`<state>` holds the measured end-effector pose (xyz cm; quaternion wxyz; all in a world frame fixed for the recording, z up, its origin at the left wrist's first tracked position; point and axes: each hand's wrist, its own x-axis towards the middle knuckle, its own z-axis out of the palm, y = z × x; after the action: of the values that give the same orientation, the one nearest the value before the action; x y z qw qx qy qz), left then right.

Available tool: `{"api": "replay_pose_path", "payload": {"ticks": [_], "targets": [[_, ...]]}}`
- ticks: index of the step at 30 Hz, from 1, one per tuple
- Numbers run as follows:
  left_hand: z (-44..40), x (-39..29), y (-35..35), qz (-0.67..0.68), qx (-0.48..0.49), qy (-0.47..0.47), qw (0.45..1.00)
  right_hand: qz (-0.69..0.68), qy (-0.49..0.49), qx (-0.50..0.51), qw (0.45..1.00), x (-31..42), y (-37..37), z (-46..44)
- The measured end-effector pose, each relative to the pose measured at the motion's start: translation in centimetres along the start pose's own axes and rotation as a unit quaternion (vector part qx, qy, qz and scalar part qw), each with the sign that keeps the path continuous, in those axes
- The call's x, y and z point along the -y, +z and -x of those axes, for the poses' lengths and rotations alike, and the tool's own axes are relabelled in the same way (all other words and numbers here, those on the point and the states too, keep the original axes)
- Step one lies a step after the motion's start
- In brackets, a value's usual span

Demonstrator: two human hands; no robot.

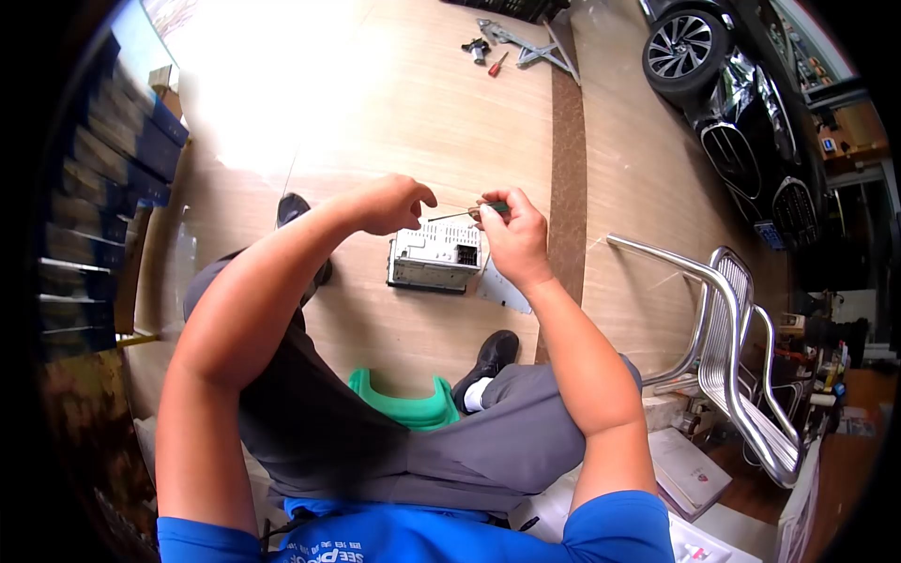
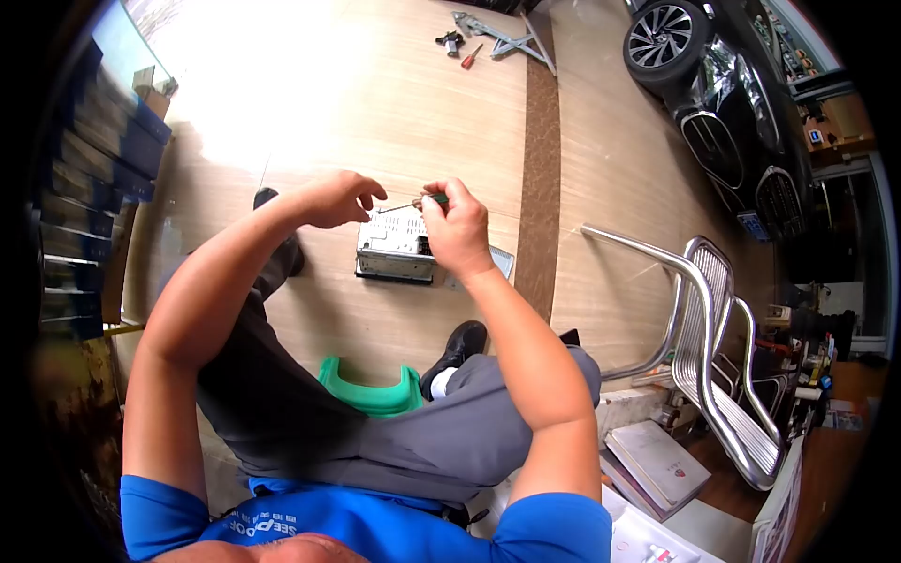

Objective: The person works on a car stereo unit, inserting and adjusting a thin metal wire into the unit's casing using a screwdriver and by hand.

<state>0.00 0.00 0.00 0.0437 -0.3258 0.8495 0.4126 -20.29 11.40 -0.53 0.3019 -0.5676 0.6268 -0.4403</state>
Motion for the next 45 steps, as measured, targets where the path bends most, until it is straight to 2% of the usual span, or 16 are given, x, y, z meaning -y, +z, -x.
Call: {"api": "replay_pose_path", "payload": {"ticks": [2,3,5,7,9,12,21,25,27,29,31,36,39,45], "targets": [[0.1,0.8,0.3,0.096,-0.011,0.003,0.995,-0.100,0.034,-0.035,0.994,0.7,-0.1,-0.1],[0.3,-0.8,-0.1,0.082,-0.009,0.000,0.997,-0.111,0.030,-0.043,0.992,1.6,-1.3,0.2],[-0.1,-1.4,0.2,0.162,-0.013,0.005,0.987,-0.148,0.037,-0.059,0.987,2.3,-2.4,0.3],[-0.2,-2.6,0.1,0.178,-0.016,0.005,0.984,-0.147,0.035,-0.068,0.986,2.5,-3.1,0.3],[-0.7,-2.1,0.3,0.292,-0.021,0.009,0.956,-0.158,0.023,-0.063,0.985,2.4,-3.0,0.1],[-1.6,-1.7,0.9,0.321,-0.039,0.007,0.946,-0.147,0.022,-0.061,0.987,2.5,-3.3,0.0],[-2.1,-1.9,0.9,0.285,-0.104,-0.011,0.953,-0.136,-0.018,-0.104,0.985,2.4,-4.0,-0.3],[-1.1,-1.4,1.2,0.207,-0.113,-0.053,0.970,-0.138,-0.019,-0.131,0.982,3.2,-5.6,-0.3],[-0.7,0.0,2.1,0.082,-0.120,-0.075,0.987,-0.109,-0.063,-0.143,0.982,3.2,-6.5,-0.4],[-0.5,3.3,4.2,0.029,-0.116,-0.082,0.989,-0.115,-0.050,-0.158,0.979,4.0,-7.3,0.1],[-0.9,5.9,5.9,0.029,-0.132,-0.122,0.983,-0.060,-0.104,-0.170,0.978,3.9,-8.1,-0.3],[-1.9,9.5,12.4,0.265,-0.200,-0.178,0.926,-0.025,-0.126,-0.195,0.972,3.5,-9.8,-0.2],[-1.9,10.5,14.4,0.202,-0.177,-0.188,0.945,-0.023,-0.134,-0.217,0.967,3.1,-10.7,-0.2],[-3.4,10.3,13.6,0.173,-0.164,-0.194,0.952,-0.020,-0.123,-0.225,0.966,2.4,-12.3,-0.2]]}}
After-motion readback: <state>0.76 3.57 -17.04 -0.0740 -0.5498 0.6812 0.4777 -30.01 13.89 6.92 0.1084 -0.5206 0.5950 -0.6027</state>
